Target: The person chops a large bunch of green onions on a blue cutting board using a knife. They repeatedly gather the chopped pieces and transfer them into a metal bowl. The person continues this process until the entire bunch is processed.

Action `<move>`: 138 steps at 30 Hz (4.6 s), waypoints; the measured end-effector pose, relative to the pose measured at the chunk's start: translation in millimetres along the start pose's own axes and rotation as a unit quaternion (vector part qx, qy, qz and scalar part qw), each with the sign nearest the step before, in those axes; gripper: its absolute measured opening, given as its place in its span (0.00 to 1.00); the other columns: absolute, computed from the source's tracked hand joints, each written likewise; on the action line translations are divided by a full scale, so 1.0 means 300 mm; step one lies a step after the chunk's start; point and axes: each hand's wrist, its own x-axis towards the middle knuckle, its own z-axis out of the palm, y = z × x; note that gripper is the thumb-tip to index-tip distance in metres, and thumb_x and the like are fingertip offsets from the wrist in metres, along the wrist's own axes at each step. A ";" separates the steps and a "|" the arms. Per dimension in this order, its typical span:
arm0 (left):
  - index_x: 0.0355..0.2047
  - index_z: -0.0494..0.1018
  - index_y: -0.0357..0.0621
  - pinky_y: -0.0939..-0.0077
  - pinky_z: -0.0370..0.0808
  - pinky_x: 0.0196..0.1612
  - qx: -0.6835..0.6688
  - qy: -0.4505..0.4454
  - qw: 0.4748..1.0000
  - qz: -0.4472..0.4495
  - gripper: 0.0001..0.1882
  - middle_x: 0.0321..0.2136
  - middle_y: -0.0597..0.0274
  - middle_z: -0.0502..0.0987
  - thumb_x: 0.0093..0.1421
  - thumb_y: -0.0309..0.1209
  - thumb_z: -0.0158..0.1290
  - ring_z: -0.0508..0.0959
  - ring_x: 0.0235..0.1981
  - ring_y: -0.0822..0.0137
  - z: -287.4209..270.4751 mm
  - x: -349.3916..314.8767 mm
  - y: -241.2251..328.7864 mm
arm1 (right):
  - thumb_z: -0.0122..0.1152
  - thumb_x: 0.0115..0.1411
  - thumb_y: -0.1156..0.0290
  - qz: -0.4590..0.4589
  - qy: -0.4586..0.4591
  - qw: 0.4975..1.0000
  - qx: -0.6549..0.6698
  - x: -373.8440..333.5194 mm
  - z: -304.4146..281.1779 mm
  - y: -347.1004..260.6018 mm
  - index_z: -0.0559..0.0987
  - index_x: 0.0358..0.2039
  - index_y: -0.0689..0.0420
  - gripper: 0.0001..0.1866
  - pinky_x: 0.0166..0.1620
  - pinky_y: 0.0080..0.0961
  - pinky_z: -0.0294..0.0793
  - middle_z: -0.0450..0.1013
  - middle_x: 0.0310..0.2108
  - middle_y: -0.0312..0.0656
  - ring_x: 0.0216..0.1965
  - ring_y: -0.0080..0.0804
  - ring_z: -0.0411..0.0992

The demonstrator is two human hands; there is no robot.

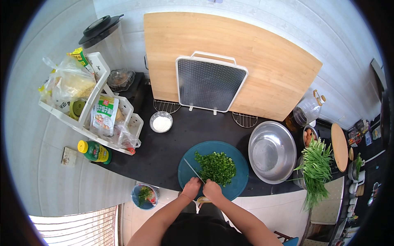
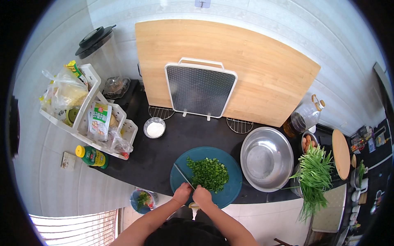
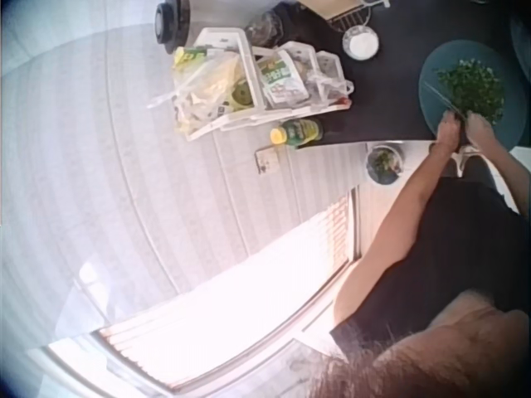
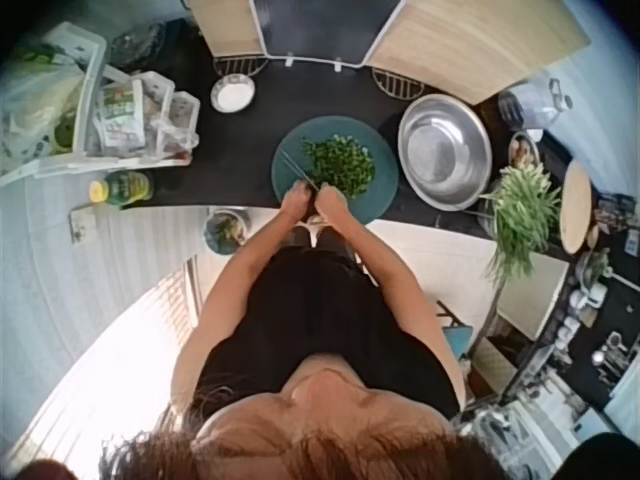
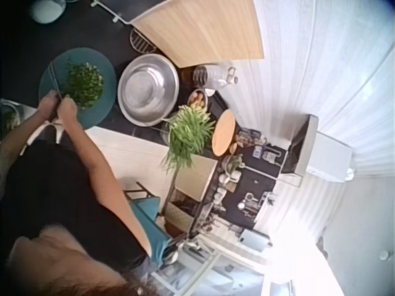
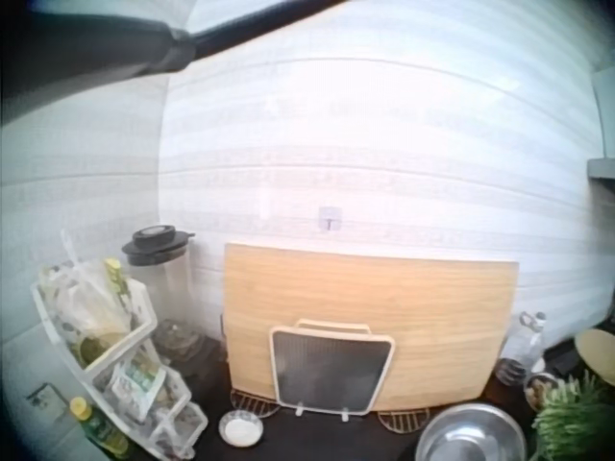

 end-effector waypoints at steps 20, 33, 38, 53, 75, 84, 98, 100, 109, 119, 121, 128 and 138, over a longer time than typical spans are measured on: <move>0.27 0.75 0.41 0.68 0.75 0.38 -0.015 0.016 0.999 -0.034 0.10 0.30 0.59 0.72 0.44 0.21 0.47 0.73 0.37 0.57 0.001 0.001 -0.018 | 0.49 0.59 0.62 -0.007 -0.023 1.000 0.015 -0.101 -0.011 0.112 0.73 0.28 0.63 0.15 0.34 0.47 0.73 0.74 0.24 0.58 0.29 0.57 0.74; 0.27 0.74 0.42 0.66 0.73 0.38 -0.066 0.081 0.993 -0.062 0.08 0.30 0.59 0.73 0.44 0.21 0.52 0.73 0.35 0.57 0.002 0.049 -0.004 | 0.54 0.57 0.60 0.039 0.081 0.984 0.152 0.012 -0.055 0.060 0.75 0.28 0.62 0.16 0.36 0.46 0.74 0.74 0.24 0.58 0.30 0.56 0.74; 0.28 0.75 0.41 0.63 0.71 0.41 -0.051 0.104 0.992 -0.055 0.09 0.32 0.60 0.73 0.43 0.22 0.55 0.73 0.35 0.56 -0.006 0.058 -0.002 | 0.55 0.56 0.60 0.054 0.093 0.979 0.175 -0.059 -0.171 0.083 0.75 0.27 0.62 0.16 0.34 0.45 0.72 0.73 0.23 0.56 0.29 0.57 0.73; 0.30 0.76 0.42 0.65 0.70 0.44 -0.032 0.058 0.989 -0.134 0.10 0.34 0.59 0.73 0.46 0.28 0.58 0.71 0.40 0.57 -0.067 -0.003 0.025 | 0.52 0.58 0.58 -0.009 0.033 0.999 0.042 -0.120 -0.106 0.127 0.74 0.26 0.59 0.16 0.35 0.48 0.72 0.74 0.23 0.55 0.30 0.57 0.73; 0.32 0.74 0.43 0.61 0.68 0.44 0.004 0.112 0.979 -0.170 0.14 0.37 0.58 0.70 0.42 0.26 0.60 0.69 0.42 0.54 -0.129 0.055 0.070 | 0.51 0.56 0.64 0.003 -0.006 1.000 0.012 0.012 -0.049 0.044 0.75 0.30 0.62 0.14 0.38 0.45 0.75 0.75 0.27 0.57 0.32 0.54 0.75; 0.36 0.74 0.43 0.61 0.67 0.45 -0.027 0.032 0.984 -0.174 0.19 0.37 0.58 0.71 0.42 0.30 0.63 0.69 0.42 0.54 -0.064 0.055 -0.029 | 0.55 0.56 0.57 0.012 0.063 0.994 0.086 -0.067 -0.094 0.103 0.74 0.25 0.61 0.18 0.34 0.45 0.72 0.73 0.22 0.55 0.28 0.56 0.73; 0.25 0.75 0.43 0.64 0.72 0.39 -0.019 0.044 0.990 -0.132 0.05 0.28 0.59 0.72 0.46 0.29 0.58 0.72 0.35 0.56 -0.038 -0.025 0.019 | 0.47 0.62 0.53 -0.046 0.051 0.995 0.066 -0.143 -0.105 0.098 0.71 0.27 0.61 0.21 0.32 0.48 0.71 0.73 0.21 0.55 0.27 0.58 0.72; 0.23 0.76 0.43 0.65 0.73 0.38 -0.013 0.053 0.991 -0.126 0.03 0.27 0.59 0.72 0.47 0.28 0.56 0.73 0.35 0.56 -0.022 -0.026 0.015 | 0.47 0.62 0.54 -0.055 0.037 0.997 0.045 -0.144 -0.094 0.098 0.70 0.27 0.61 0.21 0.32 0.48 0.71 0.73 0.21 0.56 0.27 0.58 0.72; 0.23 0.75 0.41 0.65 0.74 0.36 -0.010 0.082 0.993 -0.080 0.05 0.27 0.55 0.73 0.44 0.23 0.51 0.73 0.33 0.55 0.029 -0.031 -0.002 | 0.47 0.62 0.58 -0.074 0.009 0.997 -0.024 -0.089 0.008 0.049 0.69 0.28 0.63 0.18 0.30 0.47 0.74 0.73 0.20 0.57 0.26 0.56 0.74; 0.26 0.73 0.39 0.65 0.72 0.37 0.044 0.059 0.996 -0.043 0.06 0.28 0.56 0.69 0.44 0.22 0.50 0.71 0.35 0.56 -0.027 -0.035 0.033 | 0.50 0.61 0.57 -0.018 0.104 0.988 0.114 -0.021 -0.038 0.063 0.73 0.25 0.62 0.20 0.29 0.47 0.71 0.72 0.20 0.57 0.26 0.57 0.72; 0.25 0.74 0.40 0.65 0.72 0.38 0.037 0.054 0.995 -0.070 0.06 0.28 0.57 0.71 0.45 0.23 0.49 0.71 0.35 0.56 -0.003 -0.041 0.016 | 0.50 0.61 0.57 -0.018 0.088 0.992 0.088 -0.051 -0.070 0.056 0.72 0.24 0.62 0.19 0.30 0.47 0.71 0.72 0.20 0.56 0.26 0.57 0.72; 0.25 0.76 0.42 0.66 0.73 0.38 0.019 0.021 0.993 -0.116 0.07 0.28 0.57 0.73 0.46 0.23 0.49 0.73 0.35 0.56 0.022 -0.027 -0.008 | 0.49 0.61 0.56 -0.058 0.023 0.998 0.020 -0.126 -0.059 0.079 0.71 0.25 0.61 0.20 0.30 0.48 0.72 0.73 0.21 0.57 0.26 0.57 0.73; 0.23 0.75 0.42 0.65 0.73 0.37 -0.021 0.094 0.993 -0.068 0.06 0.29 0.58 0.73 0.43 0.22 0.49 0.72 0.35 0.56 0.019 -0.029 -0.008 | 0.50 0.60 0.58 -0.078 0.013 0.996 -0.029 -0.007 0.037 -0.007 0.73 0.27 0.62 0.18 0.31 0.46 0.74 0.74 0.22 0.56 0.27 0.57 0.73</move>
